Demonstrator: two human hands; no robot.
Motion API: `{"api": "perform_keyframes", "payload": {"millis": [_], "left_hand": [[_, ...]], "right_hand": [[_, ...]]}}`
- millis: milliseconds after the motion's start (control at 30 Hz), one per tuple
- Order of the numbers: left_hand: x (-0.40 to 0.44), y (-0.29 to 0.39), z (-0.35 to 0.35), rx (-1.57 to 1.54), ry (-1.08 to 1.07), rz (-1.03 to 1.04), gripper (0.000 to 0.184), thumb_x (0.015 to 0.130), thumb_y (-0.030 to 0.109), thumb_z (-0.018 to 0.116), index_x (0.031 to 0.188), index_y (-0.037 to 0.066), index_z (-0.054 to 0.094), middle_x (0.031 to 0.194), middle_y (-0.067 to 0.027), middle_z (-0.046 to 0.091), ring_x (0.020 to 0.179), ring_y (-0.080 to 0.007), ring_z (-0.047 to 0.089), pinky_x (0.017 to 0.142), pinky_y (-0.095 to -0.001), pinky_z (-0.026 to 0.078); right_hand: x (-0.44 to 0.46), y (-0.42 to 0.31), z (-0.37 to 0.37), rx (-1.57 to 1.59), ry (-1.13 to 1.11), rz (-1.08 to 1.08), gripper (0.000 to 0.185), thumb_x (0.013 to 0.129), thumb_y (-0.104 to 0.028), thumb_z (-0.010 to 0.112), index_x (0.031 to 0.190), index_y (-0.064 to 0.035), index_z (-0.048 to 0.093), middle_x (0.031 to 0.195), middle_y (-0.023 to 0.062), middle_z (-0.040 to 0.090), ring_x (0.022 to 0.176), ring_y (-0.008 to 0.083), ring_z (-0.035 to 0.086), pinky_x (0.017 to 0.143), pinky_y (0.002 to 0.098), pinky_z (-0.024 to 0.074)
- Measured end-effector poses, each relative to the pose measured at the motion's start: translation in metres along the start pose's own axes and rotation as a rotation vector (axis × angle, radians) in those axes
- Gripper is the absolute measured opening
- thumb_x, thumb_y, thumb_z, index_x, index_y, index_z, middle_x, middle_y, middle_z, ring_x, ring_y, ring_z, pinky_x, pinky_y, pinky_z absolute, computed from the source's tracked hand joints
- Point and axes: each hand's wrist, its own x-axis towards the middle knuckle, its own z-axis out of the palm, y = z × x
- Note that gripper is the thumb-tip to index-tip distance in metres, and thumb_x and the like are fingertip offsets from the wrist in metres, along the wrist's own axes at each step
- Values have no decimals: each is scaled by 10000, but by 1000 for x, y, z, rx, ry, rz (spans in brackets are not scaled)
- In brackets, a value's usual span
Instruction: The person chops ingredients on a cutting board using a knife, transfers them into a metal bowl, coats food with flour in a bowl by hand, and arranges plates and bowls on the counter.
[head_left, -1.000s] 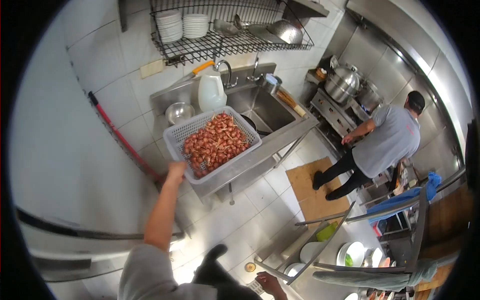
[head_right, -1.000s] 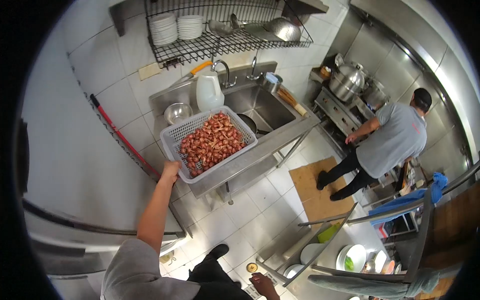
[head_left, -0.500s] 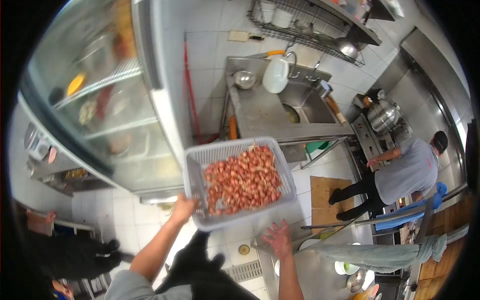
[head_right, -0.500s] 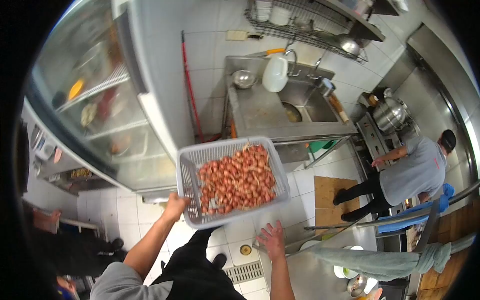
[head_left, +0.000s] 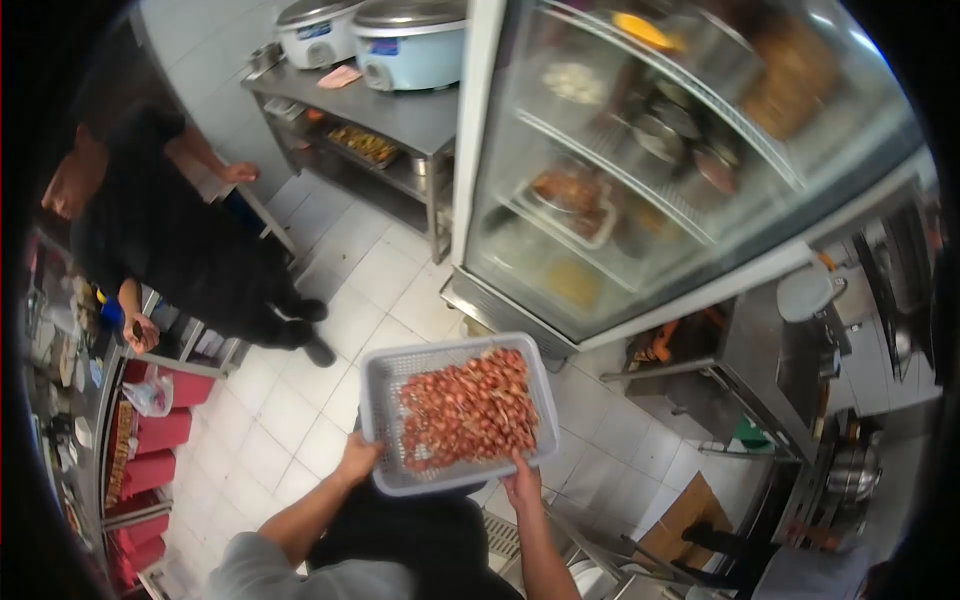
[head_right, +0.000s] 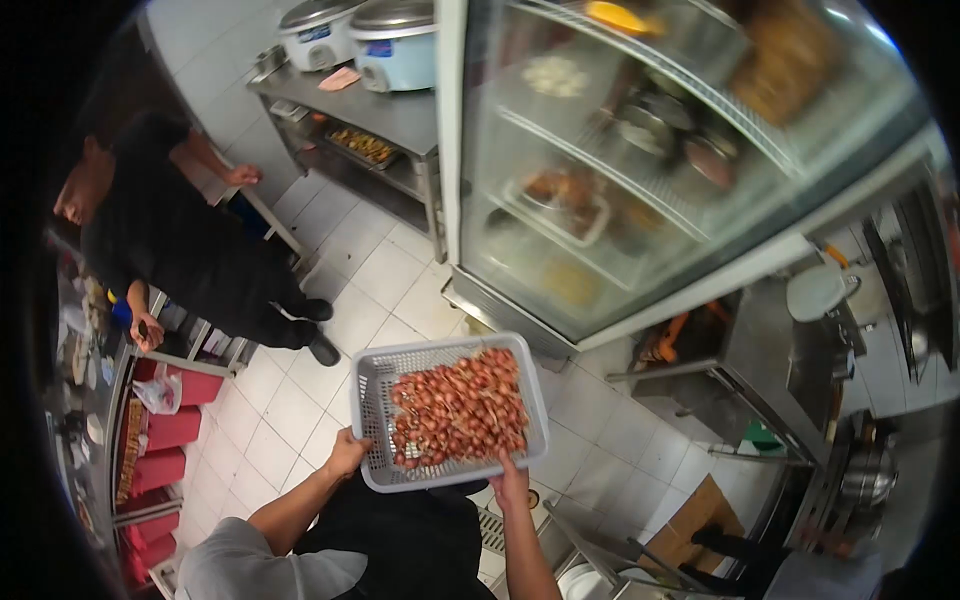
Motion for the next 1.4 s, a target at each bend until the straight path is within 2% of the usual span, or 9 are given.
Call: {"api": "perform_keyframes", "payload": {"millis": [233,467,667,733,867,1000,1133,1300,1400], "left_hand": [[168,-42,-98,-204,436,118,234,853,-13,583,1052,-109,661,887,-121,695,747,-188,646,642,-330,519],[421,-81,-170,-320,538,221,131,848,37,585,931,-57,624,766,-55,622,620,-148,558,564,-311,463],[650,-176,-208,-329,575,123,207,802,128,651,825,-74,609,686,-120,602,639,-232,572,628,-395,507],[734,-230,-210,-115,655,58,273,812,153,683,923,-96,678,830,-199,725,721,-255,638,692,-436,522],[799,-157,-189,-355,371,175,206,866,135,729,976,-23,656,745,-58,658,601,-147,555,524,-338,437],[819,-101,-177,-458,50,-66,629,942,278,673,1473,52,422,1134,-97,665,937,-191,640,789,-433,568],[743,-109,-161,857,-240,-77,805,962,543,575,1514,-17,401,1510,-277,459,1422,-408,421,1188,-474,329],[527,-93,-180,1139,-568,-102,755,946,553,598,1453,1,504,1459,-281,516,1388,-414,459,1174,-466,347],[454,-102,-215,603,-777,-374,549,936,293,690,1338,-52,546,995,-200,711,761,-279,727,636,-409,603]], "right_hand": [[153,36,159,-515,-186,107,537,1036,-348,600,1453,-58,425,1391,129,531,1203,308,616,931,436,556],[176,183,90,-1048,7,249,432,975,-283,702,1273,8,589,1079,121,697,930,167,704,733,312,597],[114,231,79,-899,292,736,391,1023,-219,627,1333,-1,531,1169,125,656,1026,249,703,795,390,610],[79,255,15,76,-136,360,567,859,-55,758,1381,-124,550,1349,137,596,1196,290,608,922,393,542],[78,251,31,-650,372,683,379,1031,-222,615,1335,-13,529,1200,122,637,1035,284,701,822,421,604],[92,253,105,-627,469,732,372,1030,-231,620,1330,-30,533,1215,119,624,1041,312,699,839,438,595],[70,276,139,-421,330,558,335,1030,-243,620,1294,-48,551,1200,84,631,1069,307,694,864,446,583],[15,323,145,-305,206,586,366,1006,-222,634,1319,-53,548,1203,97,671,1079,274,689,867,440,580],[-40,336,158,-386,177,413,385,1019,-301,620,1313,-60,564,1105,77,709,1012,227,716,751,388,604]]}}
